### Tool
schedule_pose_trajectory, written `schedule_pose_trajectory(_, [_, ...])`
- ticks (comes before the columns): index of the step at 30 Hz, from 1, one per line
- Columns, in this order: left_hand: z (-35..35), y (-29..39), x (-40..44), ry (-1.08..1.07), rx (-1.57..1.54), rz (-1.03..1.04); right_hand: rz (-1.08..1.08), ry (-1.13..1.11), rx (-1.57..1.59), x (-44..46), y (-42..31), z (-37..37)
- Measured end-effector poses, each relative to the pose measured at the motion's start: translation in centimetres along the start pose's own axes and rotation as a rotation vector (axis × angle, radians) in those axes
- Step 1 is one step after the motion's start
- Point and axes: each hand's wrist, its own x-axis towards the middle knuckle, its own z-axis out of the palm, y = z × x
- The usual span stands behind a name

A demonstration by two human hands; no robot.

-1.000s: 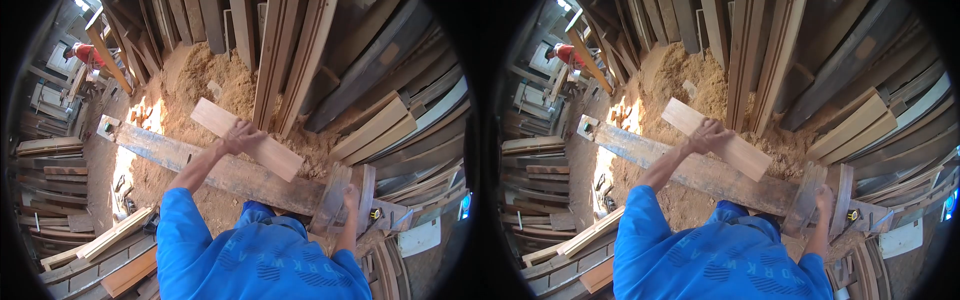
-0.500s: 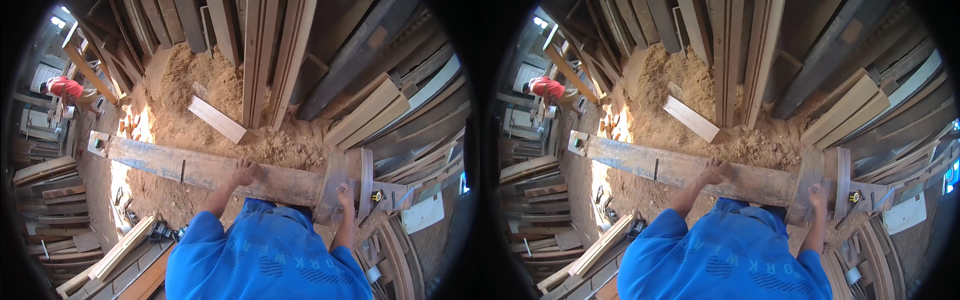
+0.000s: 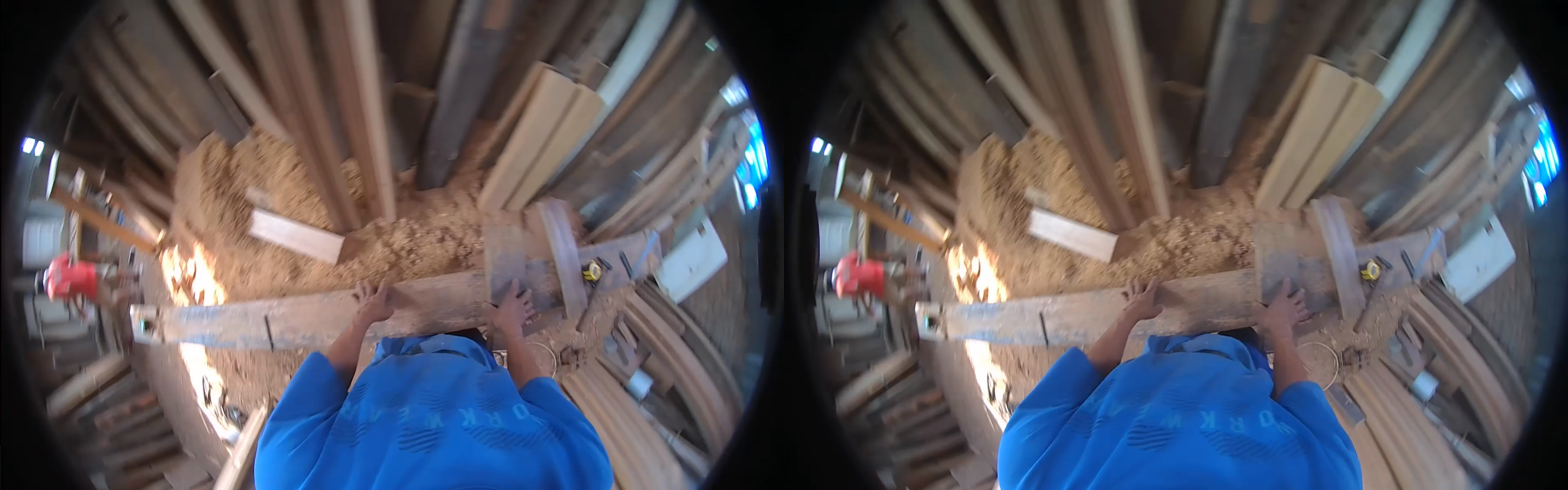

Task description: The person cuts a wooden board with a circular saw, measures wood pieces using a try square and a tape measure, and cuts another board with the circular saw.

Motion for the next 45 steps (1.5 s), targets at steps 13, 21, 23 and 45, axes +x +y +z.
schedule_pose_trajectory(13, [-1.7, 1.4, 0.5, -0.180, 0.162, -0.079, -0.024, -0.009, 0.123, 3.1, 6.0, 0.7])
schedule_pose_trajectory(21, [-2.3, 2.7, 1.9, -0.296, 0.150, -0.161, -0.090, 0.260, 0.214, 9.3, 5.1, -1.6])
schedule_pose_trajectory(23, [-2.8, 3.0, 2.0, -0.322, 0.154, -0.168, -0.094, 0.321, 0.270, 13.4, 4.3, -3.9])
schedule_pose_trajectory(45, [-3.2, 2.2, 2.1, -0.368, 0.228, -0.114, -0.349, 0.573, 0.082, 47.3, -13.3, -38.7])
